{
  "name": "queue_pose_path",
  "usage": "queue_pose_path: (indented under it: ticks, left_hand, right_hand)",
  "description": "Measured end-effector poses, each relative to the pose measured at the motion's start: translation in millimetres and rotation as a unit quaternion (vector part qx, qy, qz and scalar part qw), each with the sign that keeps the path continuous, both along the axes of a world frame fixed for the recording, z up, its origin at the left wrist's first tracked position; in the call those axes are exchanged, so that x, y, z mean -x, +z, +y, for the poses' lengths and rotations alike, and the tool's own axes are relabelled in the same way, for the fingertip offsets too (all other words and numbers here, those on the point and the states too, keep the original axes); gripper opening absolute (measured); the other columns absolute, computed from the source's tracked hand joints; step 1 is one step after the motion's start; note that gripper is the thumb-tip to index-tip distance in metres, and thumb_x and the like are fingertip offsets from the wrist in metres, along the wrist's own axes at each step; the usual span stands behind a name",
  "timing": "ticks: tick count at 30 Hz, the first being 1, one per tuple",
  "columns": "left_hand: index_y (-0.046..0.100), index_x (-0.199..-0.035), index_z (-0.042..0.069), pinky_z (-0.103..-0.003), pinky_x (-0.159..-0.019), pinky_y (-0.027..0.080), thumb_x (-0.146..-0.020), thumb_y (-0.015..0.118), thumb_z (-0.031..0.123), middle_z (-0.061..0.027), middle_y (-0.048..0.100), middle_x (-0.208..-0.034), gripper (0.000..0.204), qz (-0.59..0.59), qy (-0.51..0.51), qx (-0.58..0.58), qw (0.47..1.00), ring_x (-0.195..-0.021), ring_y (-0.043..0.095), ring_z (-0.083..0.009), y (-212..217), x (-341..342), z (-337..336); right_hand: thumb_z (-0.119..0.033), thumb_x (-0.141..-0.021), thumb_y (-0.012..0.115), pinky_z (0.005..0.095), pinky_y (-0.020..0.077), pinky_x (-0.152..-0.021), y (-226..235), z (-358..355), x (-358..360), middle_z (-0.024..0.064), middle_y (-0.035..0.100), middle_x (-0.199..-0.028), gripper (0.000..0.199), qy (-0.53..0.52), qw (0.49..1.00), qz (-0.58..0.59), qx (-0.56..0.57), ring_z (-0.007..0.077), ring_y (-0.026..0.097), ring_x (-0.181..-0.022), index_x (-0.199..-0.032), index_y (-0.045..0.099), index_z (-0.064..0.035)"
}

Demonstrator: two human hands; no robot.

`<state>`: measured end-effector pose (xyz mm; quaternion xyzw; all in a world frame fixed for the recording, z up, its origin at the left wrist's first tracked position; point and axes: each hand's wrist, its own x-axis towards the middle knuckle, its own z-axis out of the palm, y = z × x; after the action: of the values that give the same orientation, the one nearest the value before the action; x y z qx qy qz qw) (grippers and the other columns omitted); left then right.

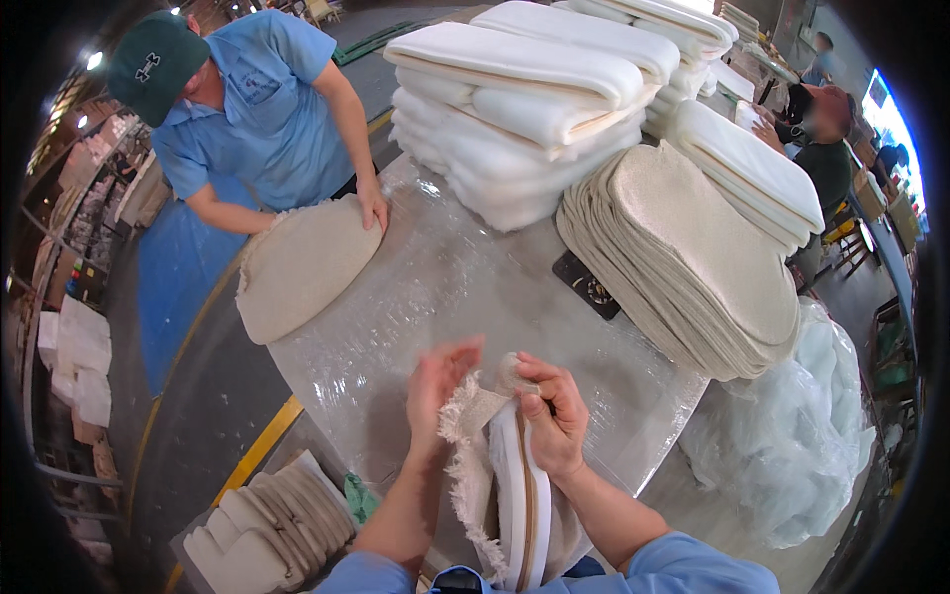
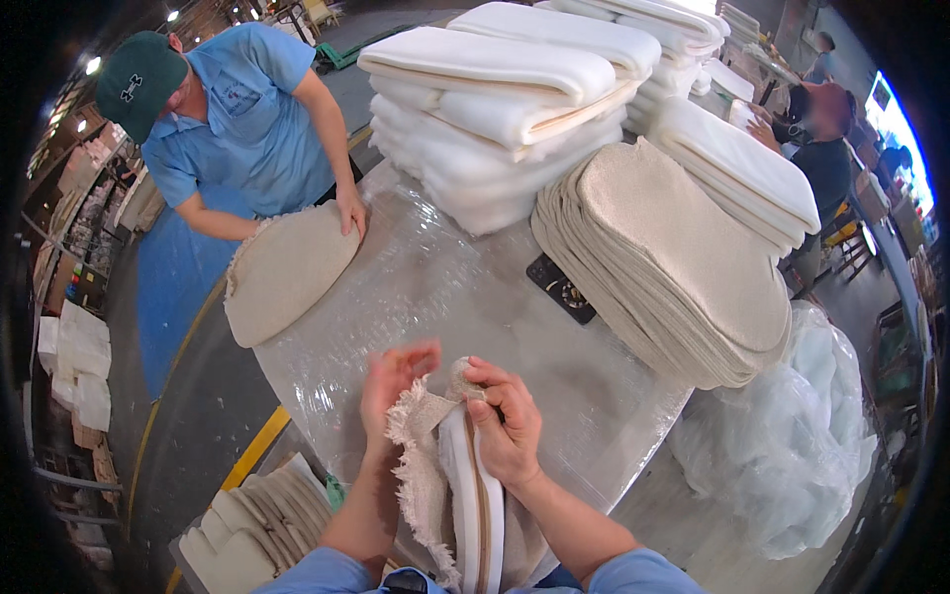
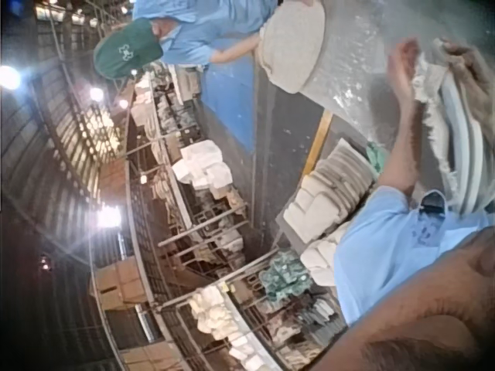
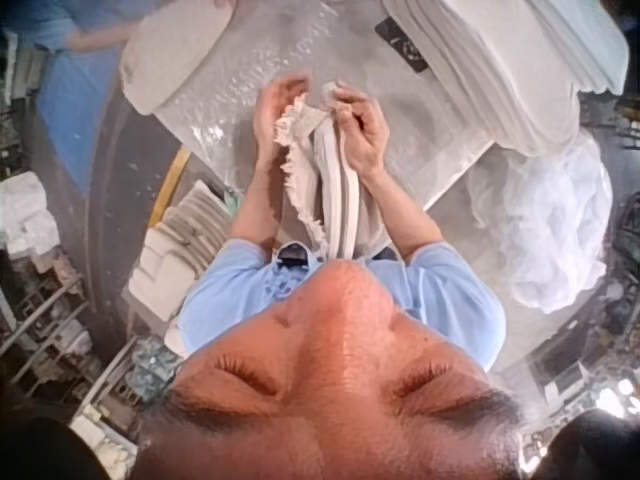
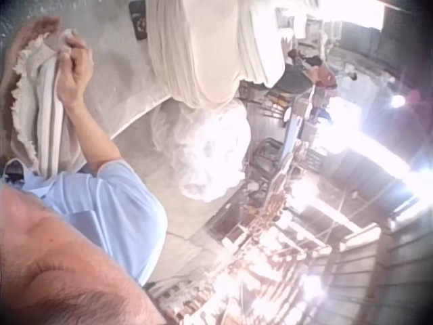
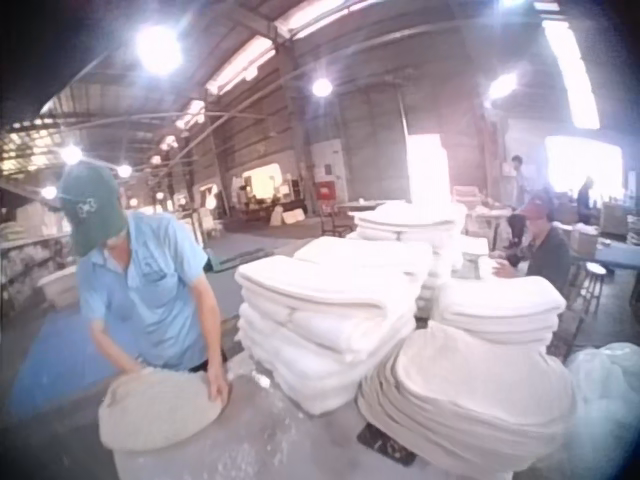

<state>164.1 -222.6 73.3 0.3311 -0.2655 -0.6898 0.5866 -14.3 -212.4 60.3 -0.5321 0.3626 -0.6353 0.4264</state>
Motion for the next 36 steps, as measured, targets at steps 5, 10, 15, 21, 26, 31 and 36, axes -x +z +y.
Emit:
queue_pose_path:
  ticks: [5,10,15,21,26,31,36]
  left_hand:
    - [0.037,-0.158,-0.004,-0.034,-0.108,0.045,-0.103,0.070,0.037,-0.0194,0.061,-0.136,0.076,-0.289,-0.063,-0.024,0.955,-0.125,0.059,-0.0244,20.3,43.4,-29.2]
    - [0.038,-0.159,-0.001,-0.036,-0.102,0.050,-0.099,0.073,0.039,-0.0190,0.061,-0.137,0.080,-0.267,-0.117,-0.205,0.934,-0.124,0.060,-0.0240,45.8,57.6,-34.4]
    - [0.053,-0.144,-0.005,-0.039,-0.092,0.057,-0.098,0.071,0.045,-0.0190,0.067,-0.127,0.071,-0.273,-0.199,-0.291,0.895,-0.110,0.069,-0.0245,40.6,-4.4,-34.0]
    - [0.057,-0.139,-0.009,-0.038,-0.093,0.057,-0.098,0.071,0.044,-0.0182,0.070,-0.126,0.068,-0.367,-0.137,-0.248,0.886,-0.111,0.070,-0.0240,85.6,5.2,-4.5]
    - [0.056,-0.141,-0.008,-0.036,-0.098,0.053,-0.100,0.071,0.040,-0.0153,0.069,-0.129,0.065,-0.332,-0.115,-0.174,0.920,-0.114,0.066,-0.0211,117.1,-4.6,44.6]
    - [0.056,-0.142,-0.008,-0.034,-0.101,0.051,-0.102,0.068,0.034,-0.0139,0.068,-0.130,0.060,-0.321,-0.015,-0.162,0.933,-0.115,0.064,-0.0193,138.6,-2.7,102.7]
    - [0.056,-0.142,-0.007,-0.034,-0.101,0.050,-0.101,0.069,0.035,-0.0146,0.067,-0.130,0.060,-0.291,-0.008,-0.133,0.948,-0.114,0.064,-0.0197,156.1,5.5,120.1]
  right_hand:
    - [-0.004,-0.093,0.076,0.0365,0.0504,-0.093,9.8,6.0,4.3,0.0096,0.059,-0.118,0.007,-0.034,0.995,0.090,0.006,0.0238,0.057,-0.110,-0.098,0.071,-0.0013]
    - [-0.003,-0.091,0.077,0.0358,0.0522,-0.089,9.1,6.9,9.7,0.0095,0.060,-0.117,0.010,-0.028,0.992,0.120,-0.028,0.0243,0.061,-0.106,-0.101,0.075,-0.0044]
    - [-0.011,-0.097,0.073,0.0348,0.0543,-0.091,4.1,13.8,6.2,0.0102,0.068,-0.123,0.016,0.126,0.985,0.098,-0.059,0.0224,0.067,-0.108,-0.112,0.078,-0.0057]
    - [-0.045,-0.112,0.048,0.0350,0.0512,-0.096,-12.2,-95.0,48.5,0.0097,0.075,-0.113,0.052,0.143,0.962,-0.069,-0.222,0.0172,0.066,-0.107,-0.114,0.077,-0.0014]
    - [-0.069,-0.109,0.030,0.0314,0.0520,-0.088,-7.9,-112.7,8.1,0.0102,0.076,-0.100,0.083,0.350,0.857,-0.088,-0.367,0.0187,0.068,-0.094,-0.103,0.076,-0.0001]
    - [-0.077,-0.105,0.023,0.0285,0.0515,-0.077,3.7,-72.8,-0.7,0.0072,0.073,-0.084,0.094,0.350,0.876,-0.090,-0.319,0.0171,0.067,-0.077,-0.093,0.076,-0.0006]
    - [-0.071,-0.109,0.024,0.0358,0.0517,-0.087,37.4,-36.7,27.9,0.0115,0.074,-0.092,0.091,0.226,0.941,0.074,-0.240,0.0232,0.068,-0.089,-0.101,0.075,0.0032]
